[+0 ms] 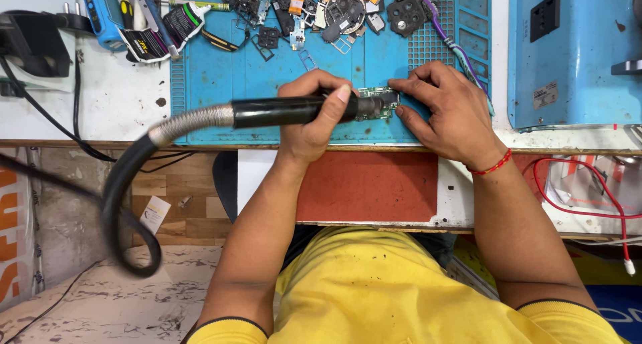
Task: The person cleans a small circuit board with a purple tool, then uses a hot air gun to heat and remove a component. The person works at a cluttered workbench with various electronic parts and tools visible.
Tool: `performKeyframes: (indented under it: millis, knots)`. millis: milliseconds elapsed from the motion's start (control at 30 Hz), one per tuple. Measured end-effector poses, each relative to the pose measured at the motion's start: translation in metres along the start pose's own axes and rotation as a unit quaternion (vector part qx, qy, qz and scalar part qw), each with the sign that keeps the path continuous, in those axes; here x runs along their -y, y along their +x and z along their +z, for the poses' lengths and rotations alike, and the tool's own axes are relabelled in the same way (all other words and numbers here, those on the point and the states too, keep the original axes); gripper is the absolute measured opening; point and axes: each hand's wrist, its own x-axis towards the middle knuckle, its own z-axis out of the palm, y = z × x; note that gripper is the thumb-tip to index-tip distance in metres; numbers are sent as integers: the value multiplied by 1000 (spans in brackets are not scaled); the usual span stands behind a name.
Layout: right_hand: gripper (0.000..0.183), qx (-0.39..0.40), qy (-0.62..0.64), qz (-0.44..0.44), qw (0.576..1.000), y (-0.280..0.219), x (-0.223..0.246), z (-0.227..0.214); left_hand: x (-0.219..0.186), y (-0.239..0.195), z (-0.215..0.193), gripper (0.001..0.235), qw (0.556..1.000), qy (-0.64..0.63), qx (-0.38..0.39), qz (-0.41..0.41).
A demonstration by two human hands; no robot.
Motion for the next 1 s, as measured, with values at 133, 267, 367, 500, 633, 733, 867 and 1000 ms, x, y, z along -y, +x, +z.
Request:
performKeyframes:
  millis: [133, 267, 367, 500, 633, 733, 867, 1000]
  knots:
    - [36, -1, 0, -5, 1000, 2, 0, 1, 1, 2, -3, 24, 998, -59, 6, -27]
    - [36, 1, 1, -4, 1000, 2, 0, 0, 1, 1, -2, 23, 999, -21, 21, -11]
    - [35, 2, 7, 1, 1000, 1, 1, 0, 0, 0, -1, 23, 999, -32, 6, -11]
    - [36, 3, 12, 4, 1000, 2, 1, 0, -1, 1, -1, 23, 1000, -20, 0, -1]
    - [37, 1, -6, -3, 1000, 0, 0, 1, 1, 2, -3, 24, 999, -21, 44, 1]
    - [37, 1, 5, -6, 1000, 0, -1, 0, 2, 1, -3, 25, 999, -54, -1, -2]
    - [37, -1, -5, -12, 1000, -1, 0, 0, 2, 0, -3, 24, 999, -8, 36, -4]
    - [36, -6, -12, -19, 1000, -1, -1, 1, 3, 2, -5, 24, 999, 6, 52, 0]
